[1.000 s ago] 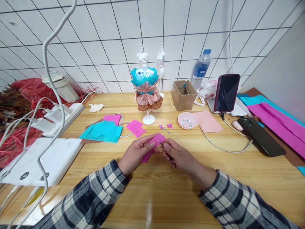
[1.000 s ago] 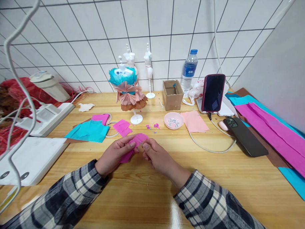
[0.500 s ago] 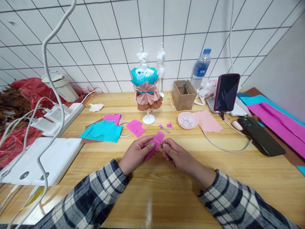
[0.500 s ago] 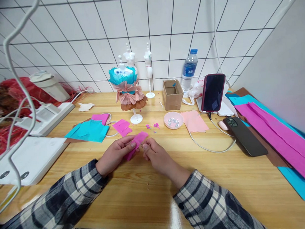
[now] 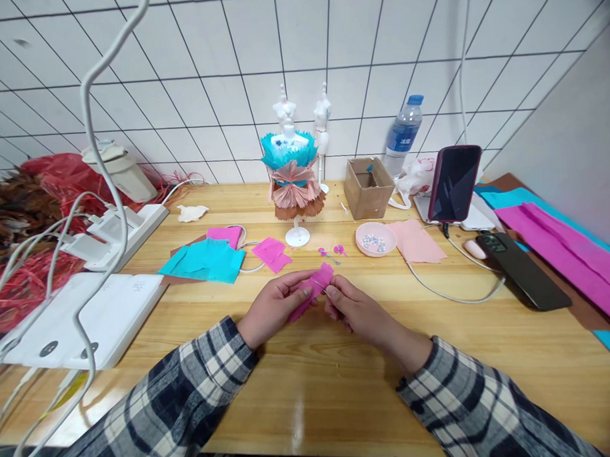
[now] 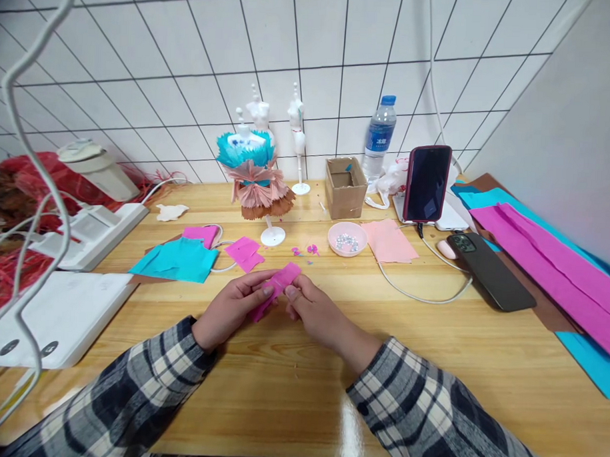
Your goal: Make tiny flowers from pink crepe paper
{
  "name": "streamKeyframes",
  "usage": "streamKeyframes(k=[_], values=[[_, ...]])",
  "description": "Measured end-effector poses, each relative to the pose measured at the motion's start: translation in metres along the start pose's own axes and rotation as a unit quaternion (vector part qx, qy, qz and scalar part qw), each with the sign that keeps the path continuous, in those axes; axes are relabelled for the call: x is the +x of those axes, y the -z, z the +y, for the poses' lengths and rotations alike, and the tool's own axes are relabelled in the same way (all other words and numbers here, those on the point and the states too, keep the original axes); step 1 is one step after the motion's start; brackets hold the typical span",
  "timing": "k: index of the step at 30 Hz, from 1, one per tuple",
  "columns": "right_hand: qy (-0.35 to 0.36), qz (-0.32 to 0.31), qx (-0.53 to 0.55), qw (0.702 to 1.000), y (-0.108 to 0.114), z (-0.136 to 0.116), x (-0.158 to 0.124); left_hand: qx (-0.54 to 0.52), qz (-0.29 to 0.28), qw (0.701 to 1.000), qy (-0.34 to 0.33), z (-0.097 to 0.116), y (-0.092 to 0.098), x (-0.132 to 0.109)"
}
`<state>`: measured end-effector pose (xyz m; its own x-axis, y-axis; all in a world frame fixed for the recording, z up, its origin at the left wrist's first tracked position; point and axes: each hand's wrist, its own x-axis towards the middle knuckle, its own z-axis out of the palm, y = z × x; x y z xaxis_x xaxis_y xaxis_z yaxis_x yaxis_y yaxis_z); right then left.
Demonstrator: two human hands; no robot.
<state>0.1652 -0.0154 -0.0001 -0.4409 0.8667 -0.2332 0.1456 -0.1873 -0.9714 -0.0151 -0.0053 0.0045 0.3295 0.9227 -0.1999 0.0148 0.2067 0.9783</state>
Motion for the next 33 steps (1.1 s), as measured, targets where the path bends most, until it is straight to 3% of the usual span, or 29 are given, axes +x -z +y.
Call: streamKeyframes(k=[22,33], values=[[0.000,0.016,-0.013,1.000,-0.0003,0.0003,-0.0005,-0.005,0.002,1.000,0.007,-0.0016,-0.0006,-0.0001],[0.003,0.009,-0.020,1.000,0.0002,-0.0001,0.0002,-0.002,-0.024,1.000,-0.006,-0.0026,0.0012,0.0003]])
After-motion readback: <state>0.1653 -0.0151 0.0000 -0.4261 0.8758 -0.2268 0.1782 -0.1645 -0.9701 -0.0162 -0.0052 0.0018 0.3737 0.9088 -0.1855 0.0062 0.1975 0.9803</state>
